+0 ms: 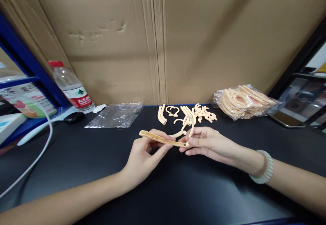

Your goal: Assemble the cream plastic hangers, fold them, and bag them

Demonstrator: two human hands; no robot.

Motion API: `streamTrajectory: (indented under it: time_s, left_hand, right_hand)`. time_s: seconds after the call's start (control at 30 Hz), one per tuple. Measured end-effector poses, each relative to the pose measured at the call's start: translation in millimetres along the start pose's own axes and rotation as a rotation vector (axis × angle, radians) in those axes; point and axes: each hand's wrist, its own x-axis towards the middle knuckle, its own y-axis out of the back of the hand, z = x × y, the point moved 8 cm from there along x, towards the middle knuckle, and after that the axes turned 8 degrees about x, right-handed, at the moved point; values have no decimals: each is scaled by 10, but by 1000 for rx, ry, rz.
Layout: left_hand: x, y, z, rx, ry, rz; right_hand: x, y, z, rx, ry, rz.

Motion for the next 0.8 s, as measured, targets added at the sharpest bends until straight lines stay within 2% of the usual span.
streamTrajectory:
  time_s: [0.2, 0.33, 0.63, 0.8]
  left_hand:
    - [-47, 6, 173, 102, -211, 2]
    - [-67, -4, 205, 129, -249, -10]
    - [-64, -34, 175, 84, -107, -2]
    - [-27, -35, 9, -96, 109, 15]
  right_hand:
    - [-1, -2, -2, -58, 60, -2]
    - [-8, -24, -38, -128, 122, 49]
    - [-29, -56, -77, -184, 258, 101]
    - [-35, -26, -37, -118, 245, 118]
